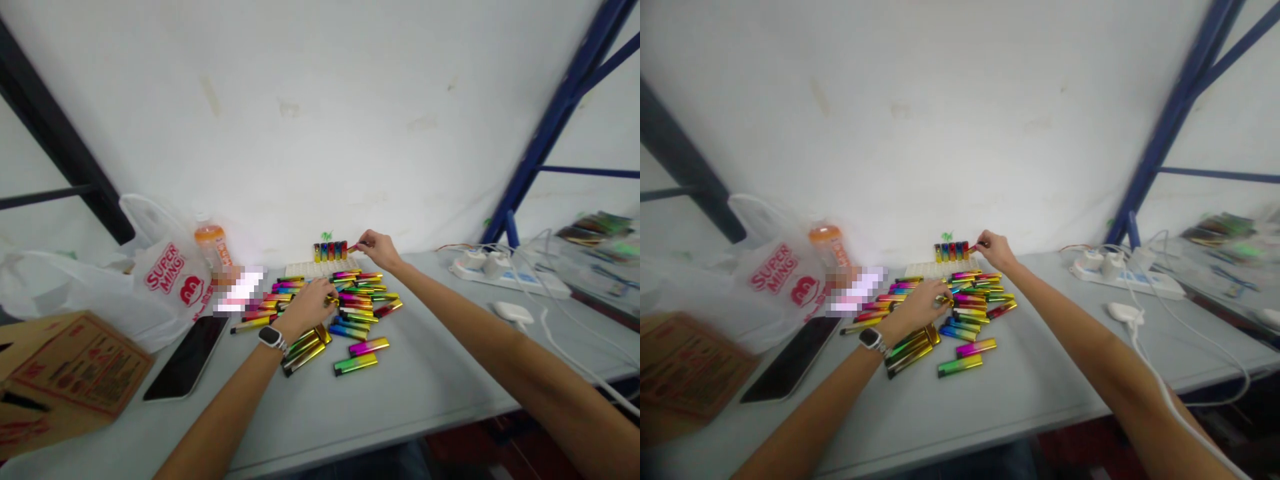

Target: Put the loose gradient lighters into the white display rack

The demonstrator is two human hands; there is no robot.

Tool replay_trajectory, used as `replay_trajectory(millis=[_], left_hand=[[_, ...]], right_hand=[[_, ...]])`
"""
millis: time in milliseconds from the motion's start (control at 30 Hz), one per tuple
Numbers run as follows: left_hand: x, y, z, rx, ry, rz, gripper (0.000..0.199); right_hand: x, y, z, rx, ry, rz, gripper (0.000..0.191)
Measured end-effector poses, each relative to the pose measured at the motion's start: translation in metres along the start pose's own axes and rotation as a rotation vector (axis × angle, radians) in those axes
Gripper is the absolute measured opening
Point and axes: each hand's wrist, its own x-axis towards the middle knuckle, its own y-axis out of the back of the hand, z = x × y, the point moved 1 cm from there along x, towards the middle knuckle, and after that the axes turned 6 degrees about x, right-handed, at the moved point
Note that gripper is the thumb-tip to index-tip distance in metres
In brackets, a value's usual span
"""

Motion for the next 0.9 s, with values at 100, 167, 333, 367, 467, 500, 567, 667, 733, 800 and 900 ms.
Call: replay_trajectory(millis=[100,167,333,367,467,500,567,667,733,800,900], left_hand=[[0.002,0.003,-0.001,-0.012,0.022,-0.062,0.019],[0.002,0.004,-0.004,-0.038,0.040,-0.082,0.024],[0.004,-0.002,-0.009,-0.034,0.038,-0.075,0.028],[0.005,-0.004,-0.009,-0.024,0.034,-0.073,0.029],[0.006,-0.008,-0.010,0.014,0.017,-0.073,0.028],[0.006,-0.009,-0.010,0.024,0.007,-0.073,0.026],[0.005,-0.008,-0.009,0.017,-0.017,-0.055,0.024],[0.002,-0.001,-0.007,-0.074,-0.026,0.030,0.022],[-0.002,0.005,-0.005,-0.162,0.000,0.095,0.023],[-0.005,0.009,-0.004,-0.237,0.045,0.139,0.026],[-0.011,0.011,-0.005,-0.309,0.118,0.173,0.031]], right_hand=[[0.014,-0.006,0.011,-0.155,0.061,-0.082,0.004],[0.020,-0.009,0.016,-0.215,0.068,-0.146,0.008],[0.030,-0.014,0.021,-0.260,0.061,-0.232,0.018],[0.029,-0.015,0.021,-0.288,0.059,-0.230,0.019],[0.021,-0.020,0.019,-0.441,0.056,-0.160,0.025],[0.016,-0.022,0.018,-0.504,0.049,-0.123,0.029],[0.005,-0.027,0.015,-0.621,0.021,-0.067,0.037],[-0.008,-0.034,0.011,-0.743,-0.014,-0.086,0.045],[-0.014,-0.037,0.008,-0.791,-0.025,-0.124,0.050],[-0.019,-0.038,0.006,-0.825,-0.039,-0.157,0.056],[-0.025,-0.039,0.003,-0.859,-0.074,-0.206,0.063]])
